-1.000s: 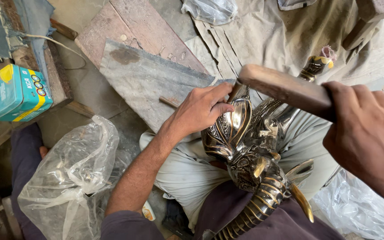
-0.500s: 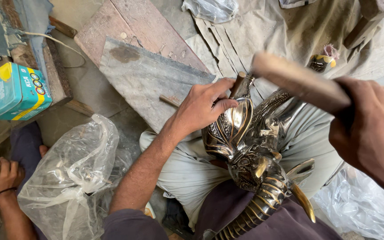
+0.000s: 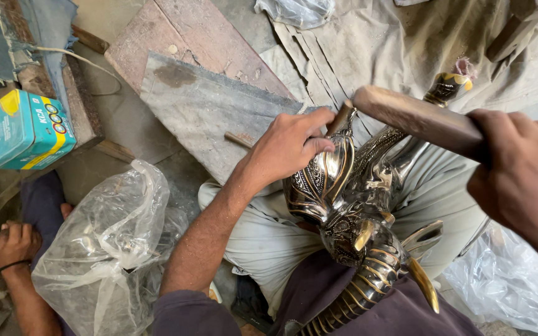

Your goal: The person is engraving a metal elephant statue using a chisel and hammer. They repeatedly strike the chisel to create detailed patterns on the statue's surface.

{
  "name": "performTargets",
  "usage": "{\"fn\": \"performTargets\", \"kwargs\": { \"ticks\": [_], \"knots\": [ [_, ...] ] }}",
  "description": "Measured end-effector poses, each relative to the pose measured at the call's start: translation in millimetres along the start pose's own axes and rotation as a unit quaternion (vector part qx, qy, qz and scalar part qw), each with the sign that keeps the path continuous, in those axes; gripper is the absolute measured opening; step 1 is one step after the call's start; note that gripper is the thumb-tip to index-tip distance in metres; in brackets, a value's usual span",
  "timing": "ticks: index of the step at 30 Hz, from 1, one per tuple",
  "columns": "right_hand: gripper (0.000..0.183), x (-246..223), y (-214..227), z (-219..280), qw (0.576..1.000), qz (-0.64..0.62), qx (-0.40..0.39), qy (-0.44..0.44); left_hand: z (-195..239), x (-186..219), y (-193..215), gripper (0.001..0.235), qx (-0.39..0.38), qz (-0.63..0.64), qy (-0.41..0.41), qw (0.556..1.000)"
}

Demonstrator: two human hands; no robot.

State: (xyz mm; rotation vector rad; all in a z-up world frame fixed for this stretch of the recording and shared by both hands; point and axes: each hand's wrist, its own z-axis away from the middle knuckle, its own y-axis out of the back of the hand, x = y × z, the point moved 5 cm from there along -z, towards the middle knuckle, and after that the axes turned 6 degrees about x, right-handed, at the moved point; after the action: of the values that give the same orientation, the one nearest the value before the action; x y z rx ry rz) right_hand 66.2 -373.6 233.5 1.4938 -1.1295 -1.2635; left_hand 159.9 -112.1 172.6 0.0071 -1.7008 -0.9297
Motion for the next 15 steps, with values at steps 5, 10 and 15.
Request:
{"fn": "performTargets", "kwargs": {
  "ticks": [5,10,15],
  "knots": [
    [0.043,13.8,-6.1,9.1,0.994,-0.084,0.027,-0.061,-1.3,-6.7,10.5,0.034,0.028,0.038,0.051,0.998],
    [0.042,5.3,-2.4,3.4,0.993,-0.096,0.070,-0.024,-0.8,-1.2,5.3,0.036,0.007,-0.001,-0.001,1.000],
    [0.043,-1.9,7.7,-7.8,0.994,-0.065,0.085,0.018,-1.5,2.7,4.0,0.035,-0.005,-0.022,-0.039,0.999]
  ]
}}
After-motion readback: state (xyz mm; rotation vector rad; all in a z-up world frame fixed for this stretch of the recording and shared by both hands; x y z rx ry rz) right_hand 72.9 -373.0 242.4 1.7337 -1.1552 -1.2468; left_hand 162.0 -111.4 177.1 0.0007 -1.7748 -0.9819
